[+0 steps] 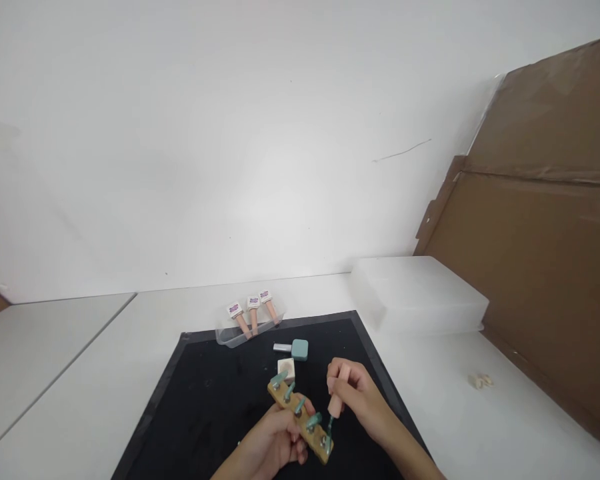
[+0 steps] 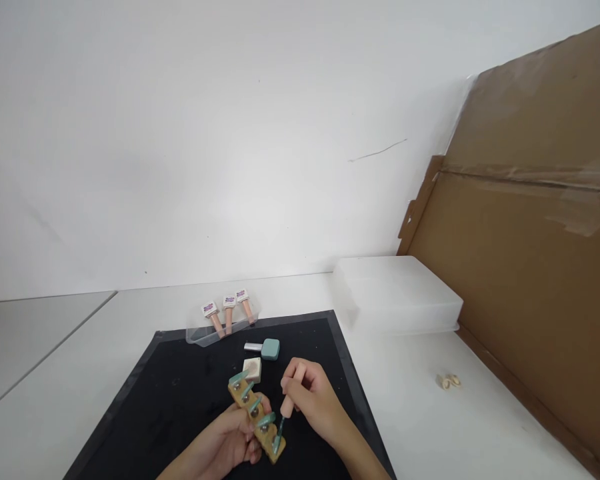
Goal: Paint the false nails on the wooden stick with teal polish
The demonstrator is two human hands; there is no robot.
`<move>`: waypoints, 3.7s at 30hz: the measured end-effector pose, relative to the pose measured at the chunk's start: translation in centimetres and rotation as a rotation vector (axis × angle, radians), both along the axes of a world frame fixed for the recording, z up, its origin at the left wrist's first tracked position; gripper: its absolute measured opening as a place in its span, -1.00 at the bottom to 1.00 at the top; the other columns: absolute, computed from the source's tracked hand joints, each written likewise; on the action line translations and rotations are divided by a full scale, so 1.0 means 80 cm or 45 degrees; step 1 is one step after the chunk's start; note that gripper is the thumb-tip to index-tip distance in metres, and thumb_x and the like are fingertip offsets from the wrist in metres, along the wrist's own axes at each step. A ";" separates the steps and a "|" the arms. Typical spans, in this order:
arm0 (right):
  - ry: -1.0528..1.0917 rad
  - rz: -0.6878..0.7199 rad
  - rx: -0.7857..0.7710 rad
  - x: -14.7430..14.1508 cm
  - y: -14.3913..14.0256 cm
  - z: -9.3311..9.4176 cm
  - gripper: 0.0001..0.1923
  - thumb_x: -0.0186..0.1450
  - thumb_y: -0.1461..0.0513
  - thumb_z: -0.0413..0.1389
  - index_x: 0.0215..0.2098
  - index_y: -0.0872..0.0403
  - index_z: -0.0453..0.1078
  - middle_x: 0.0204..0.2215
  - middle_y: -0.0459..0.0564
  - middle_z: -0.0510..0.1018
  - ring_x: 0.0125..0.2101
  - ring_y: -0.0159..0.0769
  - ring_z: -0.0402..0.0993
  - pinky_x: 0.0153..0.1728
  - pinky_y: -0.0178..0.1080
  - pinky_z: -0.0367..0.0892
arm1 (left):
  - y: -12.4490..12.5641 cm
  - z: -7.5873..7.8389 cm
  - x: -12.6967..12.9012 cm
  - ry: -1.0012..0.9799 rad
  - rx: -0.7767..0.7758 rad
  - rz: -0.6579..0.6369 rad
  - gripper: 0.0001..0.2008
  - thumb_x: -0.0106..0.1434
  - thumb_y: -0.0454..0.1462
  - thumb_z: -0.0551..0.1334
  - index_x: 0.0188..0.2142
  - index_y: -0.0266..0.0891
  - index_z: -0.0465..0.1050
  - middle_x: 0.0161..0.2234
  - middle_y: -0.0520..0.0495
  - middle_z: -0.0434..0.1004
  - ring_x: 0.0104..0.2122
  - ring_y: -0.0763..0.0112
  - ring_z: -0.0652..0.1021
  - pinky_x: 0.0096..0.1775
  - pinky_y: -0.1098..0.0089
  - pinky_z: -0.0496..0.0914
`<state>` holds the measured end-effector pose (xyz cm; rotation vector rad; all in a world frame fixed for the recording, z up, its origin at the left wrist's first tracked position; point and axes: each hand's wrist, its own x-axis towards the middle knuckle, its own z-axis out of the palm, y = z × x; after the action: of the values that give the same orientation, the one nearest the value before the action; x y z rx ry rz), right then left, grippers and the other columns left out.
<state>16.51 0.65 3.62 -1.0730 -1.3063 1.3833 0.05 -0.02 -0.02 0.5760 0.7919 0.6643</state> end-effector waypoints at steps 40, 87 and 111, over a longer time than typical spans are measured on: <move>-0.037 0.187 0.165 0.008 -0.007 -0.008 -0.83 0.09 0.28 0.07 -0.63 0.11 0.23 -0.64 -0.17 0.21 -0.58 -0.40 0.11 -0.51 -0.32 0.03 | 0.005 -0.001 0.003 -0.030 0.033 -0.011 -0.79 -0.28 -0.40 0.11 -0.54 -0.23 0.35 -0.75 0.15 0.25 -0.74 0.60 0.21 -0.57 0.46 0.18; 0.021 -0.065 0.086 0.008 -0.002 0.001 -0.73 0.14 0.20 0.07 -0.66 0.06 0.16 -0.77 -0.20 0.29 -0.70 -0.44 0.15 -0.62 -0.35 0.04 | 0.000 -0.006 0.001 -0.079 0.044 -0.003 -0.79 -0.24 -0.43 0.10 -0.52 -0.25 0.36 -0.74 0.12 0.25 -0.71 0.59 0.25 -0.56 0.47 0.16; 0.044 -0.094 0.059 0.007 0.003 -0.002 -0.78 0.14 0.22 0.07 -0.63 0.08 0.19 -0.77 -0.20 0.29 -0.71 -0.46 0.15 -0.65 -0.38 0.05 | -0.002 -0.009 -0.002 -0.101 0.085 0.001 -0.78 -0.16 -0.42 0.14 -0.43 -0.22 0.35 -0.65 0.13 0.24 -0.66 0.60 0.23 -0.53 0.45 0.13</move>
<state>17.10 0.86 3.48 -1.0513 -1.2558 1.3057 -0.08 -0.20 -0.72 0.6066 0.6977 0.7124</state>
